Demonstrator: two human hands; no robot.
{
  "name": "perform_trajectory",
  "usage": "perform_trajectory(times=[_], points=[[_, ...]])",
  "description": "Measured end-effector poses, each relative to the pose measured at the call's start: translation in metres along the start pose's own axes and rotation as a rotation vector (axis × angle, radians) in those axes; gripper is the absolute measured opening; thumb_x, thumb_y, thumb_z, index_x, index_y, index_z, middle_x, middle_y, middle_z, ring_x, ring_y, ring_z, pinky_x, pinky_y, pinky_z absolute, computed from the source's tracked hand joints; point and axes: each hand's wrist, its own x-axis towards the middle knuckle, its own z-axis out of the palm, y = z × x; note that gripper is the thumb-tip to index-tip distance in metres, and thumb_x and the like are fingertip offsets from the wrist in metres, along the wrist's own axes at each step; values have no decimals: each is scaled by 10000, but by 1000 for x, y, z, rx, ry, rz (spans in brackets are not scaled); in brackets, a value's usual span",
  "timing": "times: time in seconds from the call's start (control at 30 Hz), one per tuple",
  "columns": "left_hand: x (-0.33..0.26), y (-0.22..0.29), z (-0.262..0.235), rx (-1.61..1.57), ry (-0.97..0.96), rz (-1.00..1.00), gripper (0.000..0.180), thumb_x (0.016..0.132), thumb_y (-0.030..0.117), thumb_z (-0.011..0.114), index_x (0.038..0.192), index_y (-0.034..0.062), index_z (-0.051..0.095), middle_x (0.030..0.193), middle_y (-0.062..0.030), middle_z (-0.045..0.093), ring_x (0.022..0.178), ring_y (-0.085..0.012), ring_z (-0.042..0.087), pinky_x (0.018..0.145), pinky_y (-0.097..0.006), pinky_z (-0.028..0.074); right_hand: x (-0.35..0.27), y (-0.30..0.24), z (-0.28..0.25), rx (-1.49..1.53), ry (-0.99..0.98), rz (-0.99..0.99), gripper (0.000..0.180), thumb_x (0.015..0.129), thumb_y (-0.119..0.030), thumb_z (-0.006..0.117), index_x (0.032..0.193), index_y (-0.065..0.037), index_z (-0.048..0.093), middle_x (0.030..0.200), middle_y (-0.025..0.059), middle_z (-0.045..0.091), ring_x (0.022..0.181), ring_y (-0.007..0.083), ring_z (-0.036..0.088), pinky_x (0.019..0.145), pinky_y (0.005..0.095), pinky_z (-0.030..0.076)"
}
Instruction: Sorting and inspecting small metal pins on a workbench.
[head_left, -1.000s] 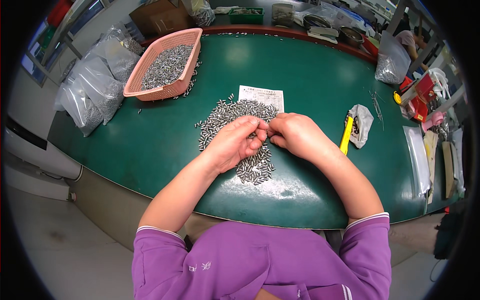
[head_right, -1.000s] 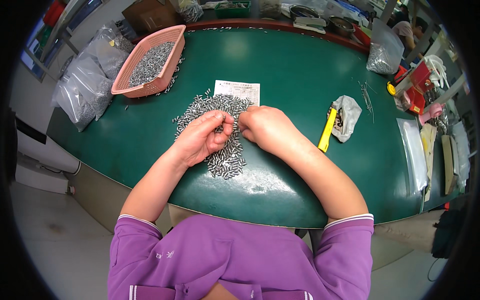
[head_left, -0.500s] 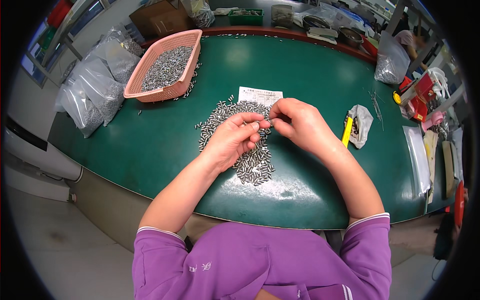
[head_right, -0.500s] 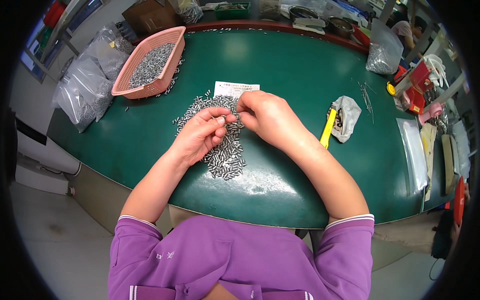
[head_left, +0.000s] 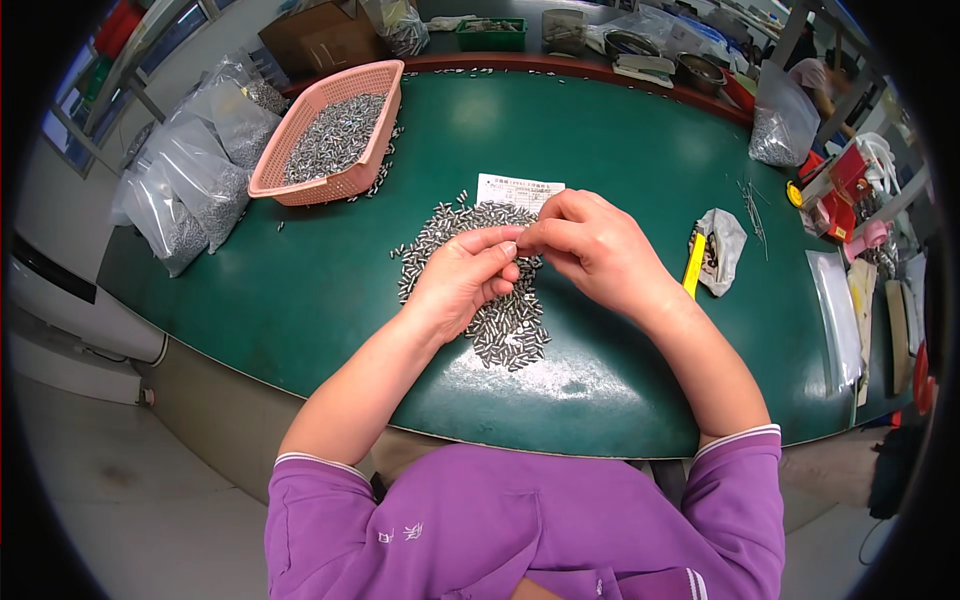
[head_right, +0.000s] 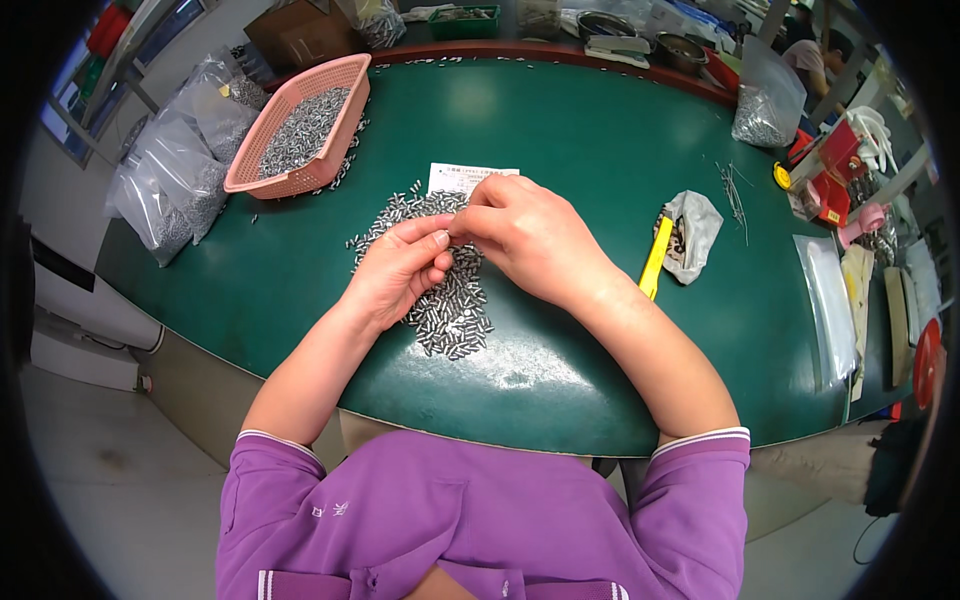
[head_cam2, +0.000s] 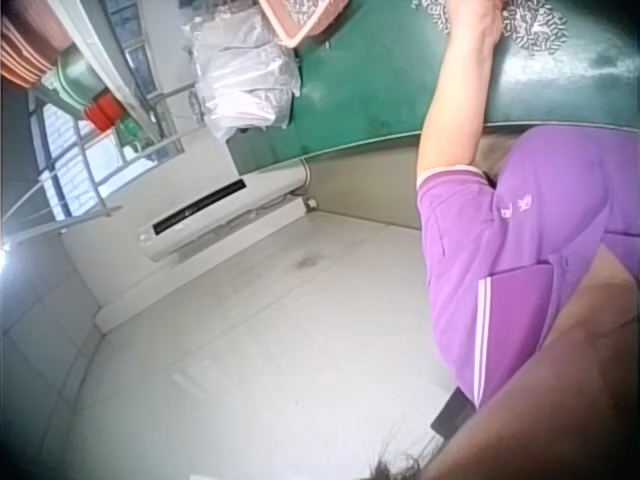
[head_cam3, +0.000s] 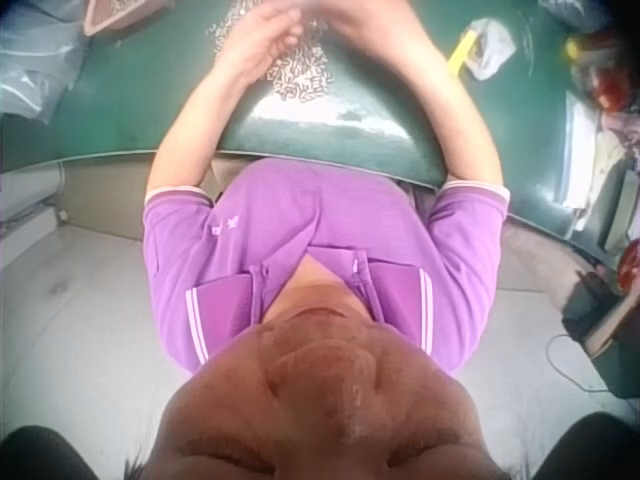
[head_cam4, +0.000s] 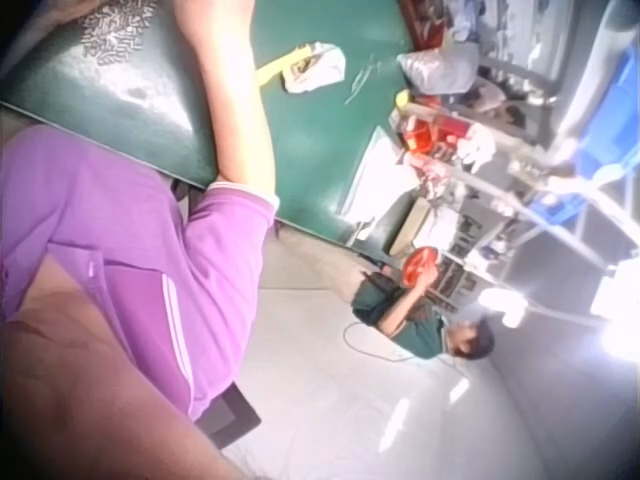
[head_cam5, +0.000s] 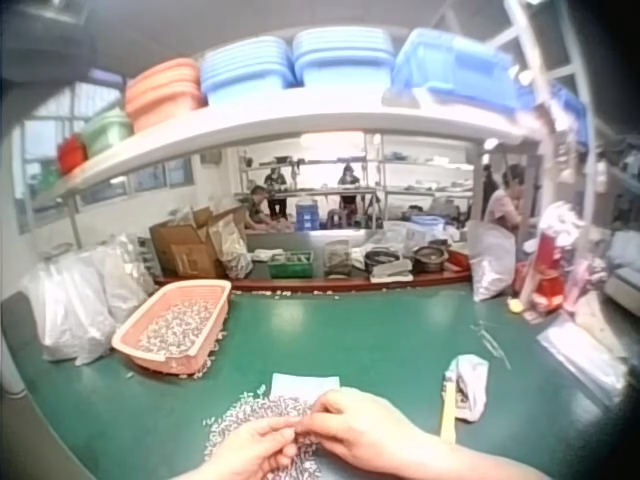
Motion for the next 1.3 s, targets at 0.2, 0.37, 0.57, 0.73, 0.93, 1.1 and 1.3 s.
perform_trajectory(times=[0.2,0.37,0.57,0.73,0.93,1.1,1.3], points=[[2,-2,0,-42,-3,42,189,910,92,540,1088,30,543,877,-30,608,685,-56,557,616,-176,498,1,-3,-4,25,-35,-12,150,718,-71,656,862,-114,646,843,48,573,792,251,579,678,360,478],[3,0,-2,-79,-40,78,129,913,91,536,1031,51,500,914,-46,599,704,-68,546,625,-184,488,3,0,-7,107,59,126,156,753,-32,664,902,-63,629,823,66,593,762,223,597,653,314,489],[1,1,-1,-135,-67,68,126,921,113,530,1033,56,514,898,-38,594,716,-72,541,627,-196,477,4,2,-6,166,96,139,106,761,-54,638,865,-69,629,822,80,601,771,257,603,664,346,493],[2,1,-5,-211,-129,50,147,936,146,508,1055,62,528,854,-15,568,694,-60,521,603,-179,452,3,3,-2,204,118,128,104,766,-34,629,864,-68,640,826,77,600,770,253,603,662,337,495],[1,1,-5,-259,-113,6,152,937,155,505,1050,57,528,855,-7,552,687,-56,510,588,-177,436,3,-2,0,287,53,217,168,766,-5,608,920,-65,636,844,76,604,788,222,613,684,313,503],[0,0,0,-247,-106,-29,141,946,159,483,1033,52,512,855,-12,536,676,-50,486,567,-163,419,2,-4,4,452,54,294,250,787,18,627,1030,-42,625,905,40,608,797,109,588,731,246,494],[-1,0,0,-224,-145,-44,130,950,172,476,1012,60,496,845,-7,528,651,-44,469,550,-159,407,3,-5,2,485,21,325,255,797,3,627,1047,-42,618,891,27,599,796,98,582,738,244,491]])
